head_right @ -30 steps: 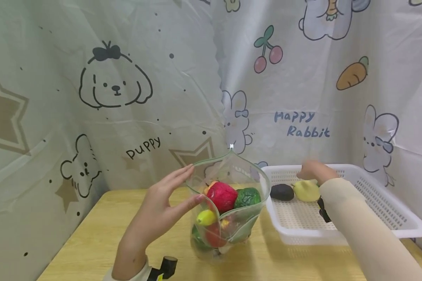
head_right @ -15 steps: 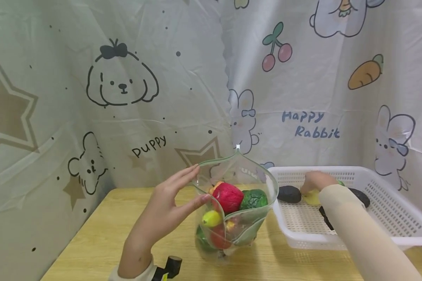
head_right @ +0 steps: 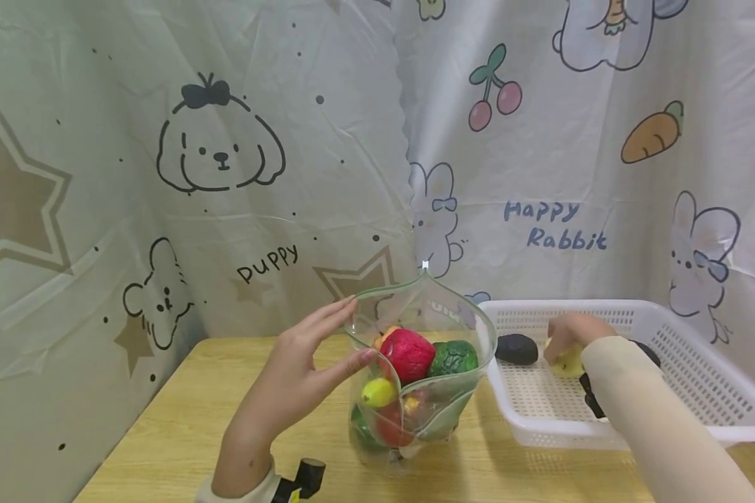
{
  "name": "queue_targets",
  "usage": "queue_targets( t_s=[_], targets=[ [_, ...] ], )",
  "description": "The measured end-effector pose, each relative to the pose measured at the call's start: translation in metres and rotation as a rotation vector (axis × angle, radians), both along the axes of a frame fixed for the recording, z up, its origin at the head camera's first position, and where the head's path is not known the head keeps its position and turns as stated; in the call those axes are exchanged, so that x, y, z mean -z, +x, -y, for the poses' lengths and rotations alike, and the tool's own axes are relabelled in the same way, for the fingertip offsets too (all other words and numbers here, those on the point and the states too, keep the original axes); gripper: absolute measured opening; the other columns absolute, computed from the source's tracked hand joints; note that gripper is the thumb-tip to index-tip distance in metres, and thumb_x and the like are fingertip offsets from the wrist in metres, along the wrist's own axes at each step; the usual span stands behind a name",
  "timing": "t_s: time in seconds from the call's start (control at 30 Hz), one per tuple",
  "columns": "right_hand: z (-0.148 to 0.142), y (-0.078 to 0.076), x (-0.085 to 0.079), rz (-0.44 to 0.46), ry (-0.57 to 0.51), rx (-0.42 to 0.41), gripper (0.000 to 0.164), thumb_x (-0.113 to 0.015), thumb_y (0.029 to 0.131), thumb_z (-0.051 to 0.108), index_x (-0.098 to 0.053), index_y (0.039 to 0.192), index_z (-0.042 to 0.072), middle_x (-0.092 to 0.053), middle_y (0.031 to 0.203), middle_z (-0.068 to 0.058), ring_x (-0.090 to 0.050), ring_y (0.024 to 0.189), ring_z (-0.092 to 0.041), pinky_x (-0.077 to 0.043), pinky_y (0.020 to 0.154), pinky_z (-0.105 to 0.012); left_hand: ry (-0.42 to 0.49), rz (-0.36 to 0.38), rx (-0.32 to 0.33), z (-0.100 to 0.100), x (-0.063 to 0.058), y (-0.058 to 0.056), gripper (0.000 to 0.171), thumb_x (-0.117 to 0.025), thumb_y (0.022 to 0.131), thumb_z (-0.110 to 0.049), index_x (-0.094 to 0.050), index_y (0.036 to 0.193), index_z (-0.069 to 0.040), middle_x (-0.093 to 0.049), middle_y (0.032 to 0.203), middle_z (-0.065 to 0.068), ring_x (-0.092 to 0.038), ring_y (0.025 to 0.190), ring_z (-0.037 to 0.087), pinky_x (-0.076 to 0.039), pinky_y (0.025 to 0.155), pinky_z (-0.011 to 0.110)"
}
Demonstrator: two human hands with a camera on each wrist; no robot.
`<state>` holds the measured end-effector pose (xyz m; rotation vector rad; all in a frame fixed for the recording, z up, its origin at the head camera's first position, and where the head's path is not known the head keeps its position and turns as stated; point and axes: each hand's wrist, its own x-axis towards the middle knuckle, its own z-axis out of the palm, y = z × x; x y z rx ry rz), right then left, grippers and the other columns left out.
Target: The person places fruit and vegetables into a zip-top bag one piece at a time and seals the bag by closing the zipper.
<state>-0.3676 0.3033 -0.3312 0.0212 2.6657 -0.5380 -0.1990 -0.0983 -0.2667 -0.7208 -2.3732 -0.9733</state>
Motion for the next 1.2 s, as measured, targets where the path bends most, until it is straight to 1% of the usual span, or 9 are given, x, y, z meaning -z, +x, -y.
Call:
queue_targets(
  t_s=[0.07, 0.2, 0.4, 0.53, 0.67, 0.8, 0.93, 1.03, 1.2],
  targets=[
    [0.0, 0.002, -0.005, -0.021, 0.004, 0.005, 0.062, -0.073, 0.07, 0.023, -0.048, 0.121, -0.003, -0.051, 0.107, -0.031, -0.051, 0.089, -0.04, -0.06, 0.067, -0.045, -0.001, -0.003, 0.003, 0.0, 0.0, 0.0, 0.064, -0.063, 0.083, -0.047, -0.05, 0.135, -0.012, -0.05, 0.141, 0.004, -0.043, 0.128, 0.017, -0.045, 0.103, 0.044],
    [0.006, 0.007, -0.017, -0.119, 0.022, -0.056, 0.065, -0.071, 0.072, 0.029, -0.046, 0.121, -0.005, -0.054, 0.102, -0.028, -0.053, 0.084, -0.037, -0.059, 0.059, -0.042, -0.006, 0.005, 0.002, 0.0, 0.0, 0.0, 0.064, -0.064, 0.083, -0.047, -0.05, 0.135, -0.013, -0.05, 0.142, 0.003, -0.043, 0.128, 0.015, -0.045, 0.103, 0.042],
    [0.032, 0.03, -0.055, -0.438, -0.008, -0.193, 0.071, -0.072, 0.072, 0.032, -0.042, 0.122, -0.009, -0.057, 0.091, -0.024, -0.054, 0.07, -0.027, -0.052, 0.048, -0.032, -0.012, 0.003, -0.002, 0.001, 0.001, 0.001, 0.065, -0.061, 0.083, -0.051, -0.05, 0.135, -0.012, -0.05, 0.141, 0.004, -0.043, 0.128, 0.016, -0.045, 0.104, 0.043],
    [0.051, 0.063, -0.096, -0.649, -0.04, -0.245, 0.076, -0.074, 0.073, 0.034, -0.04, 0.127, -0.008, -0.058, 0.099, -0.027, -0.055, 0.077, -0.03, -0.05, 0.056, -0.038, -0.008, -0.005, 0.008, 0.002, 0.002, 0.001, 0.065, -0.06, 0.083, -0.051, -0.05, 0.135, -0.012, -0.05, 0.141, 0.004, -0.043, 0.128, 0.016, -0.045, 0.104, 0.043],
    [0.072, 0.109, -0.134, -0.796, -0.12, -0.229, 0.075, -0.075, 0.075, 0.036, -0.039, 0.133, 0.005, -0.053, 0.119, -0.026, -0.055, 0.089, -0.036, -0.052, 0.062, -0.044, -0.006, -0.016, 0.028, 0.001, 0.001, 0.0, 0.064, -0.06, 0.084, -0.049, -0.05, 0.135, -0.012, -0.05, 0.141, 0.005, -0.043, 0.128, 0.017, -0.045, 0.103, 0.044],
    [0.098, 0.145, -0.152, -0.903, -0.249, -0.294, 0.074, -0.079, 0.071, 0.03, -0.042, 0.133, 0.016, -0.051, 0.125, -0.016, -0.058, 0.091, -0.032, -0.058, 0.061, -0.037, 0.001, -0.018, 0.036, 0.001, 0.0, 0.002, 0.063, -0.061, 0.084, -0.047, -0.051, 0.134, -0.011, -0.051, 0.141, 0.006, -0.044, 0.128, 0.018, -0.045, 0.103, 0.045],
    [0.124, 0.165, -0.152, -0.969, -0.3, -0.463, 0.073, -0.083, 0.066, 0.022, -0.046, 0.129, 0.017, -0.055, 0.124, -0.005, -0.059, 0.088, -0.02, -0.061, 0.061, -0.03, 0.007, -0.019, 0.032, 0.001, -0.001, 0.003, 0.063, -0.062, 0.084, -0.047, -0.051, 0.134, -0.011, -0.051, 0.141, 0.007, -0.044, 0.128, 0.018, -0.045, 0.103, 0.046],
    [0.139, 0.172, -0.147, -0.933, -0.311, -0.561, 0.072, -0.083, 0.065, 0.02, -0.047, 0.127, 0.018, -0.056, 0.122, -0.001, -0.057, 0.087, -0.012, -0.06, 0.06, -0.024, 0.003, -0.016, 0.027, 0.002, -0.001, 0.003, 0.063, -0.062, 0.084, -0.048, -0.05, 0.135, -0.012, -0.05, 0.142, 0.006, -0.043, 0.129, 0.017, -0.045, 0.103, 0.044],
    [0.153, 0.173, -0.137, -0.82, -0.302, -0.593, 0.072, -0.081, 0.066, 0.021, -0.046, 0.129, 0.021, -0.056, 0.118, 0.001, -0.057, 0.085, -0.01, -0.058, 0.058, -0.02, 0.008, -0.012, 0.028, 0.001, -0.001, 0.003, 0.064, -0.061, 0.084, -0.049, -0.05, 0.135, -0.013, -0.05, 0.142, 0.006, -0.042, 0.129, 0.016, -0.045, 0.104, 0.044]
  ],
)
